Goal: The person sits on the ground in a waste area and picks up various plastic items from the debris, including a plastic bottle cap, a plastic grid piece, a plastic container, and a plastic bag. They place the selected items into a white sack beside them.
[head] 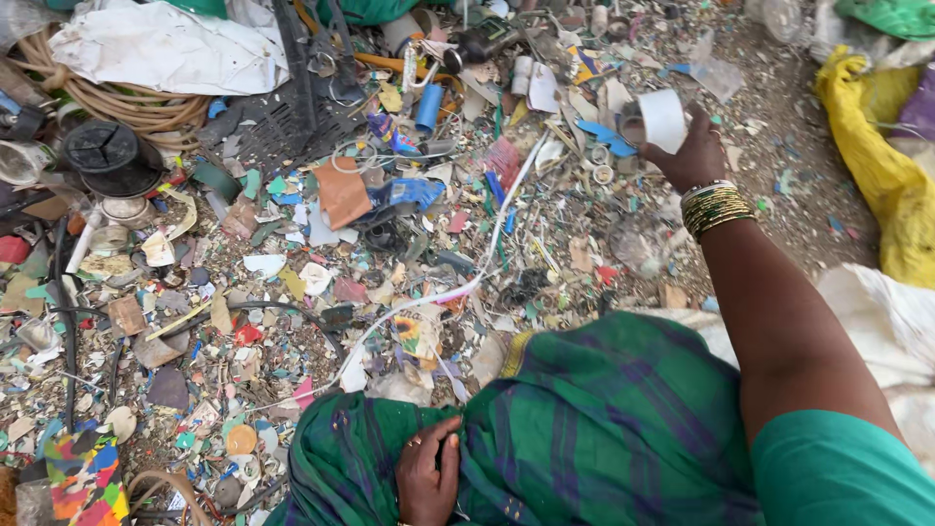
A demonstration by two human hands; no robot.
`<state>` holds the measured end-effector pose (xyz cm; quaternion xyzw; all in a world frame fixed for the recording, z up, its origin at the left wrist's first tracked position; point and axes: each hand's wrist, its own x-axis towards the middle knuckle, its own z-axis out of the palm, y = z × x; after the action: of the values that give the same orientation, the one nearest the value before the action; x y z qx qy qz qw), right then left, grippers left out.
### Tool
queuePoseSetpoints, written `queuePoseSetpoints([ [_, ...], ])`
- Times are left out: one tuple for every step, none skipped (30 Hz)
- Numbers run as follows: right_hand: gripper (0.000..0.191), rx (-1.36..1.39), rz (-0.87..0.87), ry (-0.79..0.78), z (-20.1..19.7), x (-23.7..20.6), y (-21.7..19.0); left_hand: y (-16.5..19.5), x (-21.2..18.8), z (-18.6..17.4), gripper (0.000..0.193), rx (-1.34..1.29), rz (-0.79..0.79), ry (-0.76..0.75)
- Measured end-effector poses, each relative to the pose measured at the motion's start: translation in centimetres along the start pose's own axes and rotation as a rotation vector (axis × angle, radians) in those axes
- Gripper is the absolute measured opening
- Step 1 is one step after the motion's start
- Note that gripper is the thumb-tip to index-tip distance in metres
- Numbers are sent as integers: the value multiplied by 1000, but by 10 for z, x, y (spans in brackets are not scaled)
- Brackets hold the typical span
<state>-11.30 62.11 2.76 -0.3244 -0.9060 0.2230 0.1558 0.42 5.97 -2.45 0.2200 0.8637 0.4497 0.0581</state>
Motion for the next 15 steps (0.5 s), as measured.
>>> queuePoseSetpoints([
  [113,1,37,5,8,9,1,-4,-1,3,20,-12,-17,9],
  [118,1,81,6,15,15,3,-7,-5,5,20,-22,-37,12],
  [118,0,98,-2,22,20,5,-11,-8,5,20,-29,-35,-1],
  [119,-3,113,-5,26,25,5,-15,-9,7,20,-39,-27,-13],
  [120,-5,129,-8,31,30,5,-19,-9,9,20,-49,-20,-24],
  [116,0,156,-29,36,33,5,-22,-9,11,20,-60,-23,-19],
  [113,6,183,-53,41,35,5,-22,-11,12,20,-69,-28,-13],
  [110,9,212,-78,45,36,4,-22,-13,13,20,-80,-35,-10],
  [109,7,193,-77,50,37,3,-23,-13,13,20,-80,-35,-15],
  [109,3,177,-75,54,37,1,-23,-13,13,20,-81,-33,-22],
  [109,-3,163,-75,57,35,-2,-21,-14,13,20,-84,-34,-31],
  [107,2,95,-89,60,31,-4,-19,-15,12,21,-94,-62,-29],
  [105,8,27,-104,63,26,-8,-17,-14,12,21,-104,-90,-26],
  [104,13,-43,-114,64,21,-11,-14,-13,11,21,-116,-114,-22],
  [104,42,-51,-166,64,14,-16,-11,-12,10,21,-129,-123,-28],
])
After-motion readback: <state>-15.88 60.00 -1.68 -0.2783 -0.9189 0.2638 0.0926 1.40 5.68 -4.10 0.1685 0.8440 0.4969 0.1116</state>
